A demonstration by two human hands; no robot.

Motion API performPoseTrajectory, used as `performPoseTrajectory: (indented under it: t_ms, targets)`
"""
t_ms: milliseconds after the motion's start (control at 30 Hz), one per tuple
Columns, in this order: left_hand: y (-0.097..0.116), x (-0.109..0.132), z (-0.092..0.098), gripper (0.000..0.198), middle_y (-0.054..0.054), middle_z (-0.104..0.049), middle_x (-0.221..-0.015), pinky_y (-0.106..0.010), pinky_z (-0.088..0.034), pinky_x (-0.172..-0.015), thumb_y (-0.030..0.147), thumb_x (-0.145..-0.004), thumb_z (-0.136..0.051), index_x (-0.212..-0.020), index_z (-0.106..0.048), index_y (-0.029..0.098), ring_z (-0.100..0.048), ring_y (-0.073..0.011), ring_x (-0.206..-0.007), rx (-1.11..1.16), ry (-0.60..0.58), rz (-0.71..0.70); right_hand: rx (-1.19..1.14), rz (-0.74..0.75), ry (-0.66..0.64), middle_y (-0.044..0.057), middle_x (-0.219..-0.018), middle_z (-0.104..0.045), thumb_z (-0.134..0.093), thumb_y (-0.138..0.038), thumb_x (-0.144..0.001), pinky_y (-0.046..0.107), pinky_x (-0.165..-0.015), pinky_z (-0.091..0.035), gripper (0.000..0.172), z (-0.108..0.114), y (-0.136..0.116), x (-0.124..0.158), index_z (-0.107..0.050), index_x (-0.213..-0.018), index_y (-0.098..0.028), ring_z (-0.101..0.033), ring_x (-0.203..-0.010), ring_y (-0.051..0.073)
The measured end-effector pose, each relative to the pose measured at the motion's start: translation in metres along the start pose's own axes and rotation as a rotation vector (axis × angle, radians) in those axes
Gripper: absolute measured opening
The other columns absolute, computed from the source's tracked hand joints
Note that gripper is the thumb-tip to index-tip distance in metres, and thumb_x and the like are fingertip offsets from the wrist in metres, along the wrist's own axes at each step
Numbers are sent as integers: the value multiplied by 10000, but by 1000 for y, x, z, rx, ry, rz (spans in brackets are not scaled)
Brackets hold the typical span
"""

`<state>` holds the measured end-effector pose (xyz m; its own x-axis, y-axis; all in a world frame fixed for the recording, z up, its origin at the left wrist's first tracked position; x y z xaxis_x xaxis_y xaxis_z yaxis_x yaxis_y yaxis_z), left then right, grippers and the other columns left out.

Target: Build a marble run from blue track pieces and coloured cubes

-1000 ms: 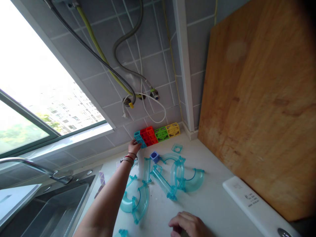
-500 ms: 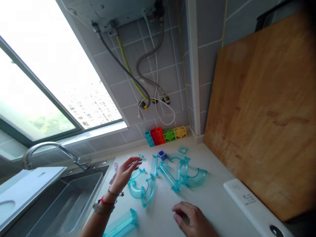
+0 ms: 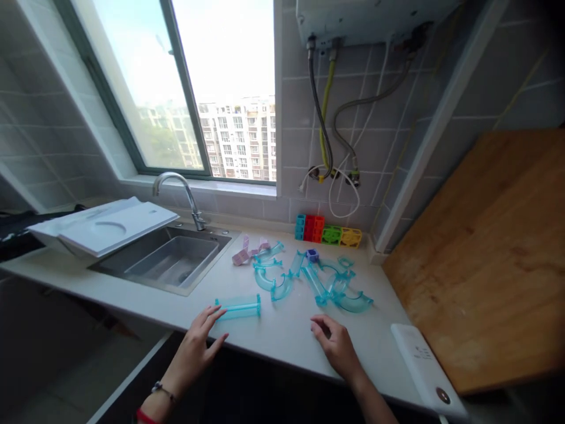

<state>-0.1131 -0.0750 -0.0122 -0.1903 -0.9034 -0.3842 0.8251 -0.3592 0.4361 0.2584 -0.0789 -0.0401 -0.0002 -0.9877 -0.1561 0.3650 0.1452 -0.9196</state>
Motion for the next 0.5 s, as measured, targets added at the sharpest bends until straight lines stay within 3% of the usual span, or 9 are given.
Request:
performPoseTrajectory:
  t_ms: [133, 267, 400, 500]
  targets:
    - [1, -12, 3, 506, -99, -587, -1423, -521, -397, -1170, 346, -866, -644, -1369, -593, 317, -507, -322, -1370, 34, 5, 22, -1, 33, 33, 104, -901, -775, -607, -528, -900, 363, -773, -558, 407, 1, 2, 1, -762, -1001, -165, -723, -829, 272]
    - [4, -36, -7, 581, -97, -583, -1438, -524, -358, -1187, 283, -809, -683, -1383, -590, 296, -477, -335, -1388, 43, -22, 5, 6, 34, 29, 96, -876, -770, -594, -541, -911, 356, -762, -557, 431, -1, 8, 1, -749, -1024, -155, -724, -810, 265]
    - [4, -54, -21, 445, -102, -703, -1211, -451, -458, -1082, 248, -823, -667, -1268, -672, 269, -615, -308, -1190, 36, -67, 5, 1, 30, 8, 108, -899, -768, -583, -570, -914, 360, -797, -558, 470, -2, 14, 1, -735, -1038, -143, -727, -850, 274]
    - [-5, -57, -21, 391, -88, -715, -1093, -391, -512, -958, 248, -856, -631, -1245, -668, 256, -658, -279, -1047, -23, -23, 83, 3, 22, -5, 114, -916, -767, -579, -585, -913, 360, -811, -562, 487, -3, 15, 1, -730, -1046, -142, -725, -865, 275]
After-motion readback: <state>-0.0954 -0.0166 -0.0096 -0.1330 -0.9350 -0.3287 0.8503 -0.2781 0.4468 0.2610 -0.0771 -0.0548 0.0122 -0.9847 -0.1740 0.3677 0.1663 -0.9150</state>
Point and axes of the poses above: each hand's wrist, its own x-axis away from the middle knuckle, its own z-axis out of the back of the hand, y = z × x, the point moved 7 cm from there along -x, towards the middle knuckle
